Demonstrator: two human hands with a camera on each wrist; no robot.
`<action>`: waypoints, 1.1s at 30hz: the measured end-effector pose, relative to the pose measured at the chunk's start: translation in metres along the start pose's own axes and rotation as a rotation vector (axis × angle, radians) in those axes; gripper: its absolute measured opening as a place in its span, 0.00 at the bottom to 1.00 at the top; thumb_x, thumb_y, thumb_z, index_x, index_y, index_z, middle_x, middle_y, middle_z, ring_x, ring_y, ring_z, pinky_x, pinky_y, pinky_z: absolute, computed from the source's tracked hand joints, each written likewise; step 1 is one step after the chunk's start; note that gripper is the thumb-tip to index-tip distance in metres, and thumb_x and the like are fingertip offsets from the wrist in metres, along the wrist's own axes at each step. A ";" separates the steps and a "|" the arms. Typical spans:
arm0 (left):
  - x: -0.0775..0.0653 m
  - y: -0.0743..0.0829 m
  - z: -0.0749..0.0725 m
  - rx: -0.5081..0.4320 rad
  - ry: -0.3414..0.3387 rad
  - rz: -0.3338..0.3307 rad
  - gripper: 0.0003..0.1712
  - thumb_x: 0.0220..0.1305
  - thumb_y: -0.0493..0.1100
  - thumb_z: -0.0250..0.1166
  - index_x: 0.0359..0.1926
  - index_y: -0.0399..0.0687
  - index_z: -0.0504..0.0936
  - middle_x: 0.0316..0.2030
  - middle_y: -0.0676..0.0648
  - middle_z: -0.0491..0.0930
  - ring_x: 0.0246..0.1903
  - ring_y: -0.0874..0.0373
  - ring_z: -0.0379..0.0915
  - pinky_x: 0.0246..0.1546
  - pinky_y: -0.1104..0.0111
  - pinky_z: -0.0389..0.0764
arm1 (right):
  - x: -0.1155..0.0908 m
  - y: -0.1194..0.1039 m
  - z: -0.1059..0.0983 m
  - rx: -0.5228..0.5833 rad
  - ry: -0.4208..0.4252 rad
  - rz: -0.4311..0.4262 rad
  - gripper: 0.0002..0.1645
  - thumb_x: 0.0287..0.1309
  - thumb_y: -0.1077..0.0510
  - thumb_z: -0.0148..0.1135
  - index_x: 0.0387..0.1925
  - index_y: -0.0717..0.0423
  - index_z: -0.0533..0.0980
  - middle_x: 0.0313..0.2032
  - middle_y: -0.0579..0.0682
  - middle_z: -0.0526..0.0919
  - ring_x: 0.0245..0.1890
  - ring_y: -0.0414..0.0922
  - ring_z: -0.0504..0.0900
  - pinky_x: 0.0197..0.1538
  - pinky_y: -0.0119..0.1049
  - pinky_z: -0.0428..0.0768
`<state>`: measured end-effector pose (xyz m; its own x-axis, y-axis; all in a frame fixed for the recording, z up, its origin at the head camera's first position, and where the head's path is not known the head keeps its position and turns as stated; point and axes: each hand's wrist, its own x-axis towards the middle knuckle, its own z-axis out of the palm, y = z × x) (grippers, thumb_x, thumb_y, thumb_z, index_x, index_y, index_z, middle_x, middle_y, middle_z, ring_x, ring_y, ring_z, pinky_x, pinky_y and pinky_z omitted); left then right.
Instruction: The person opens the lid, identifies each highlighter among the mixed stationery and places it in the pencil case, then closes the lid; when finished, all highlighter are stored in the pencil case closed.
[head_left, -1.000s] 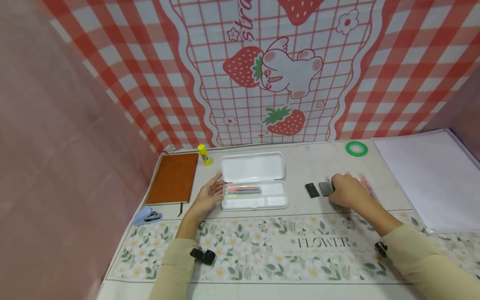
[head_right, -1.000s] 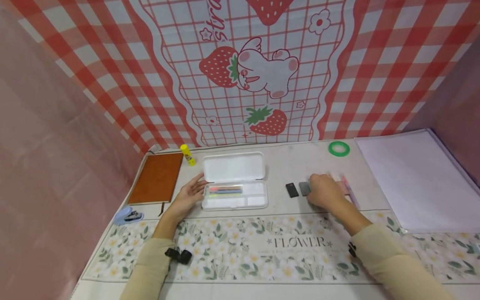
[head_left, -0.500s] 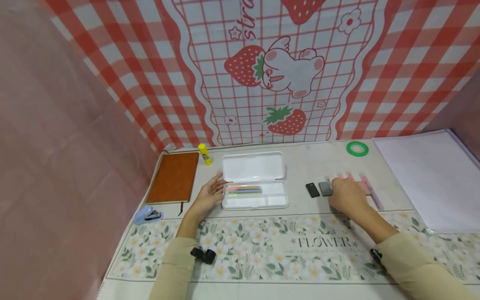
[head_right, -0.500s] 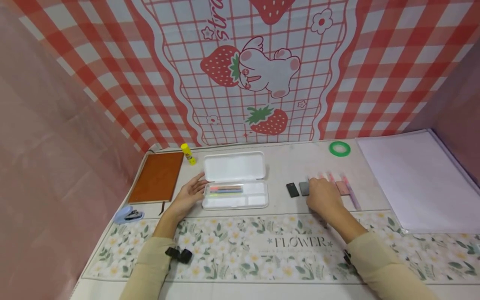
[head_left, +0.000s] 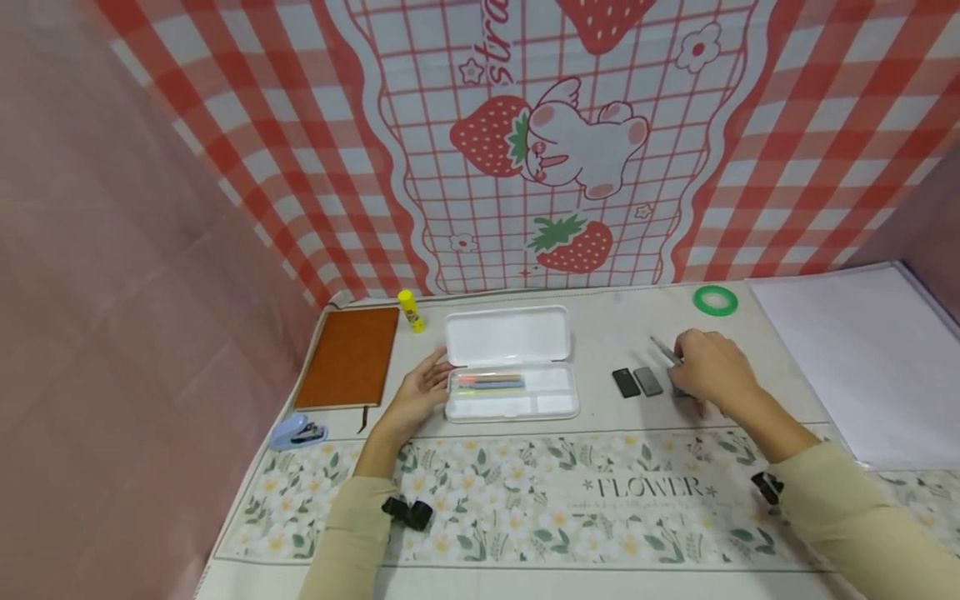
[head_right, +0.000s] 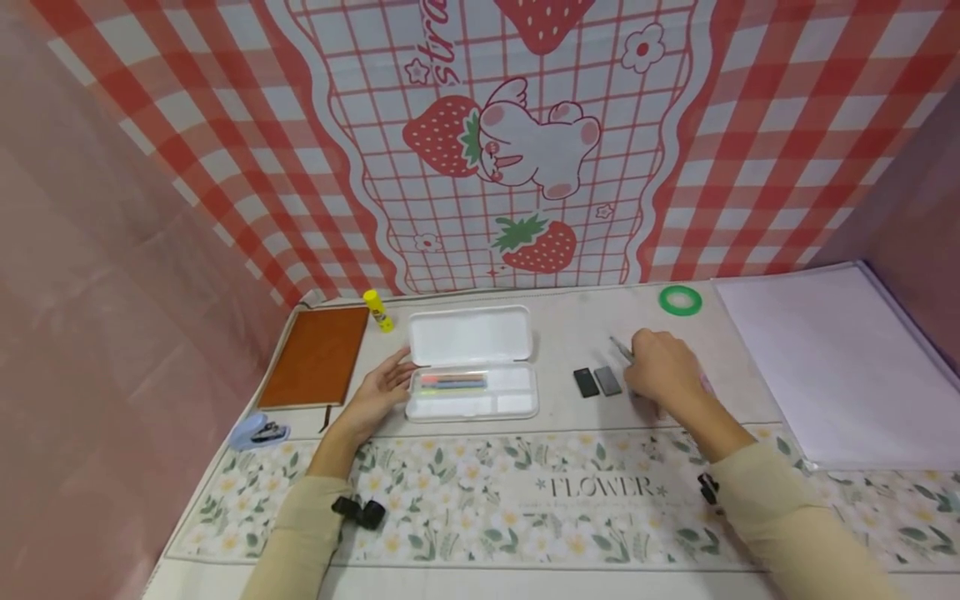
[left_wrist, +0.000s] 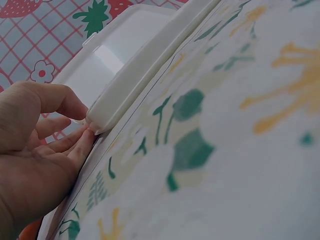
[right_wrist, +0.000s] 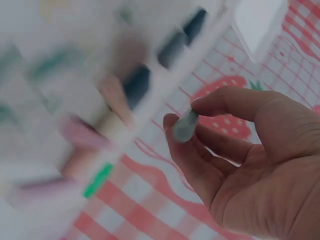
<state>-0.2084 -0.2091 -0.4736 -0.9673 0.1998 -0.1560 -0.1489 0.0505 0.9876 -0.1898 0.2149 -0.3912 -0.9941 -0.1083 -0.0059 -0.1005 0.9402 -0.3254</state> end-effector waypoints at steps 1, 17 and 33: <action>-0.001 0.000 0.000 0.003 0.001 0.000 0.49 0.49 0.18 0.51 0.73 0.49 0.52 0.62 0.40 0.64 0.65 0.52 0.60 0.65 0.70 0.65 | 0.002 -0.001 -0.006 -0.002 0.003 -0.010 0.08 0.44 0.63 0.60 0.27 0.67 0.78 0.20 0.53 0.78 0.18 0.47 0.73 0.17 0.37 0.70; 0.000 -0.009 0.000 -0.005 -0.017 0.052 0.48 0.50 0.19 0.52 0.72 0.51 0.54 0.62 0.40 0.65 0.64 0.50 0.61 0.66 0.68 0.65 | 0.033 -0.069 -0.020 -0.006 0.061 -0.262 0.13 0.50 0.66 0.59 0.39 0.64 0.82 0.28 0.55 0.83 0.18 0.44 0.74 0.17 0.34 0.71; 0.003 -0.008 -0.003 0.018 -0.026 0.066 0.48 0.50 0.20 0.51 0.72 0.50 0.53 0.62 0.39 0.64 0.65 0.49 0.60 0.66 0.65 0.64 | 0.057 -0.165 0.063 -0.053 0.022 -0.482 0.12 0.52 0.66 0.60 0.38 0.53 0.84 0.36 0.50 0.85 0.33 0.47 0.83 0.27 0.36 0.83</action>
<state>-0.2104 -0.2116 -0.4821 -0.9693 0.2283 -0.0910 -0.0807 0.0542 0.9953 -0.2270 0.0335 -0.3979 -0.8341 -0.5296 0.1543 -0.5516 0.7996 -0.2374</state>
